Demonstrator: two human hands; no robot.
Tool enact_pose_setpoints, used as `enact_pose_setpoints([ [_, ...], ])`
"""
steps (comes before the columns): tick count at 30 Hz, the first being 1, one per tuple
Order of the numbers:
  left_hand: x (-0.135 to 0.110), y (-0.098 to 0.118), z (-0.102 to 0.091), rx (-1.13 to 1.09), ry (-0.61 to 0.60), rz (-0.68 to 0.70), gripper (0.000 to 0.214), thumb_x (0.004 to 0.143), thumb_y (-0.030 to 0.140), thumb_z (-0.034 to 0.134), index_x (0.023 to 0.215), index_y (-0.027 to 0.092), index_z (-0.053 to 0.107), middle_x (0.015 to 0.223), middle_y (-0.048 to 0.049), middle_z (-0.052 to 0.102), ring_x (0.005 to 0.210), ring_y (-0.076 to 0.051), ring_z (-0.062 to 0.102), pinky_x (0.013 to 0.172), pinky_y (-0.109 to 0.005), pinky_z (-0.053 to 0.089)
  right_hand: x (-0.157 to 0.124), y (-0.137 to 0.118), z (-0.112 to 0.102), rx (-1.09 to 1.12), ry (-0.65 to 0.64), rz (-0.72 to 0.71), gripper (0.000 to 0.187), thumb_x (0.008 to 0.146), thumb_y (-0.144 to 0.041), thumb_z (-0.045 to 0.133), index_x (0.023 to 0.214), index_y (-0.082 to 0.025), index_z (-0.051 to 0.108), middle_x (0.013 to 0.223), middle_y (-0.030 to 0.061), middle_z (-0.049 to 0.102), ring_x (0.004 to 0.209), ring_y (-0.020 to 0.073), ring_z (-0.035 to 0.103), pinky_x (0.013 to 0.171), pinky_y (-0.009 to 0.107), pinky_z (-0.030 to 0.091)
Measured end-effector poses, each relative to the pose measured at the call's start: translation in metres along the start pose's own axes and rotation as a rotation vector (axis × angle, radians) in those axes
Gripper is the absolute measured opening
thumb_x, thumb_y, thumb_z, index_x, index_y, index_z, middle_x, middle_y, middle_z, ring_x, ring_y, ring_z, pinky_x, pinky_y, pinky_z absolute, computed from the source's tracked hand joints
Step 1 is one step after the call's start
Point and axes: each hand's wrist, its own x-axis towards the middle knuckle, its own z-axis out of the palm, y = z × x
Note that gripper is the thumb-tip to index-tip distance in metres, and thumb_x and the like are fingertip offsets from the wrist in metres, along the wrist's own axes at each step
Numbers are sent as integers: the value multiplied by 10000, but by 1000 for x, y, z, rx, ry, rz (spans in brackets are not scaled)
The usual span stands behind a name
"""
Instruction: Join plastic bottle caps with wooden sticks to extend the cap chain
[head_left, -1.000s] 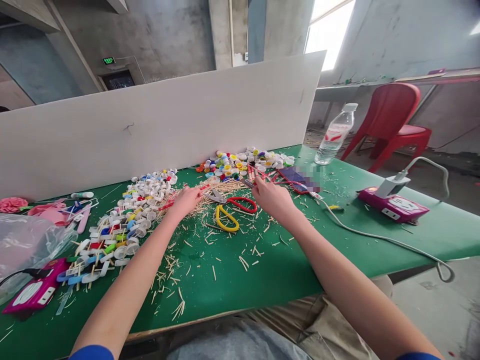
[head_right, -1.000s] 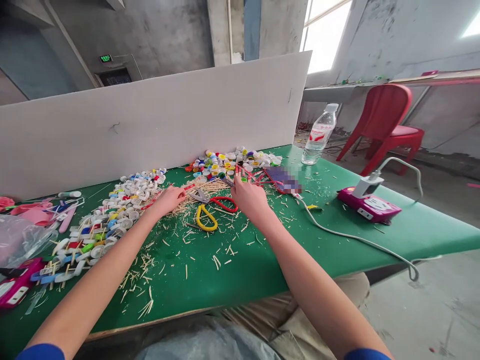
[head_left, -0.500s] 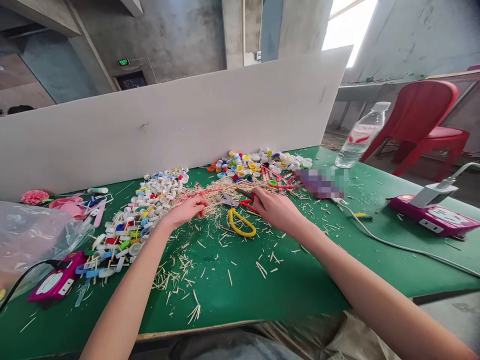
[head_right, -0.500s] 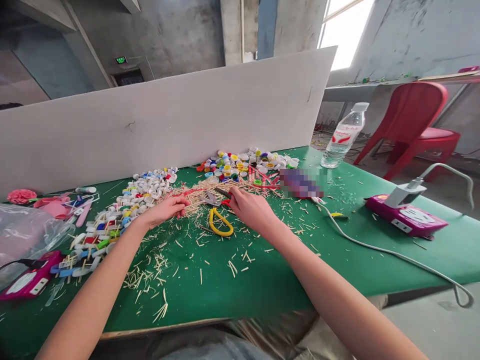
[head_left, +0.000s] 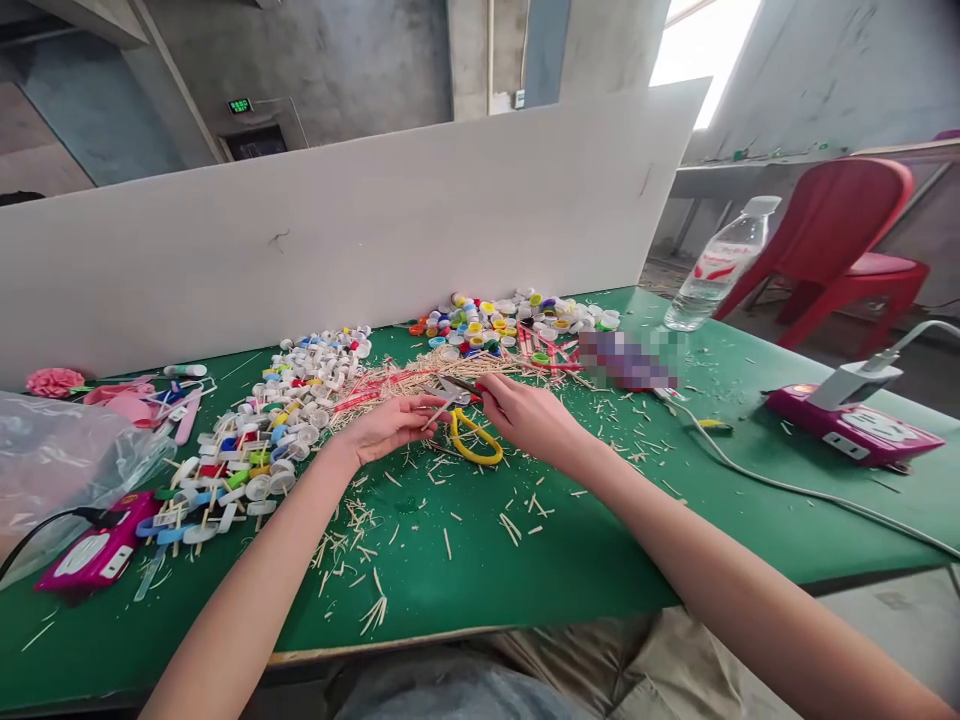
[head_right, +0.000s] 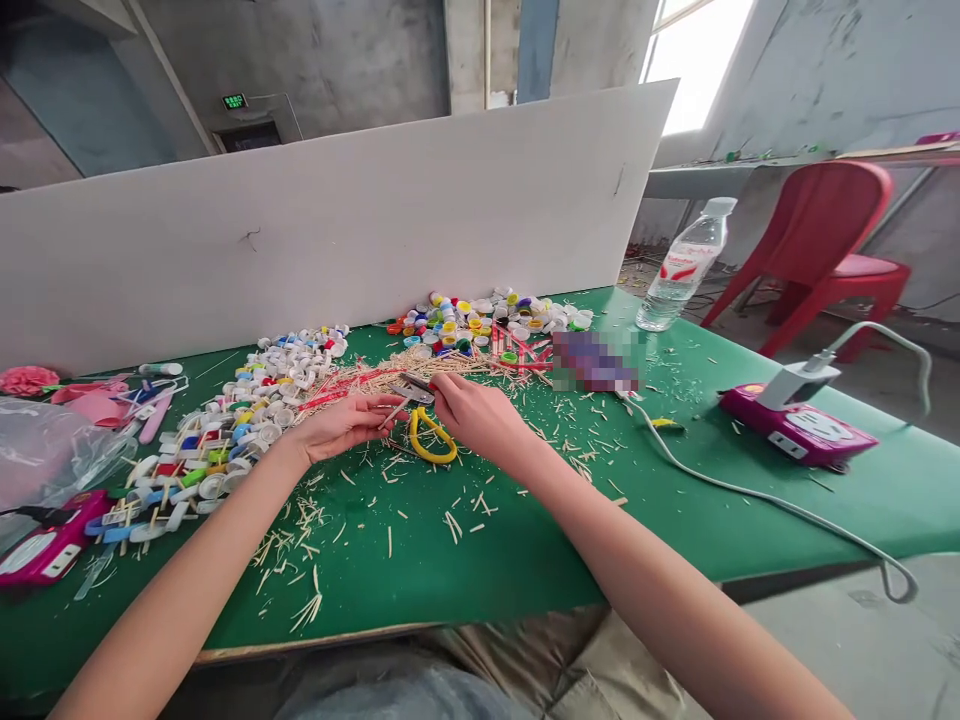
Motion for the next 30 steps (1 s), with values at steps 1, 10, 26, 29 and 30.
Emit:
enact_pose_setpoints([
  [1, 0, 0, 1, -16, -3, -4, 312, 795, 23, 562, 1066, 160, 639, 960, -63, 649, 751, -80, 579, 766, -265, 490, 0, 0, -1, -5, 3, 2, 370, 970, -317, 214, 1116, -163, 517, 978, 84, 639, 604, 108, 478, 496, 261, 204],
  [10, 5, -4, 10, -104, 117, 60, 151, 909, 241, 481, 908, 146, 599, 789, -38, 628, 747, -123, 627, 834, -348, 504, 0, -4, -4, -6, 15, -17, 361, 967, -314, 221, 1095, -162, 523, 969, 75, 634, 609, 101, 479, 486, 262, 191],
  [26, 2, -6, 0, 488, 282, 270, 329, 882, 426, 467, 938, 159, 650, 1085, -89, 642, 1058, -203, 563, 966, -361, 411, -3, -3, 9, -31, -93, -307, 380, 966, -279, 315, 1290, -217, 502, 976, 61, 680, 676, 115, 564, 504, 235, 279],
  [29, 1, -5, 0, 715, 304, 263, 384, 865, 478, 466, 957, 166, 671, 978, -62, 657, 976, -206, 564, 918, -359, 417, -2, -4, 11, -55, -116, -348, 398, 968, -261, 320, 1328, -238, 486, 930, 48, 672, 664, 106, 546, 498, 230, 269],
  [30, 1, -5, 0, 765, 304, 268, 388, 862, 488, 468, 947, 172, 677, 947, -57, 660, 948, -205, 564, 898, -352, 421, -2, -4, 11, -69, -122, -357, 406, 970, -256, 313, 1343, -245, 475, 909, 44, 666, 655, 103, 534, 494, 230, 259],
])
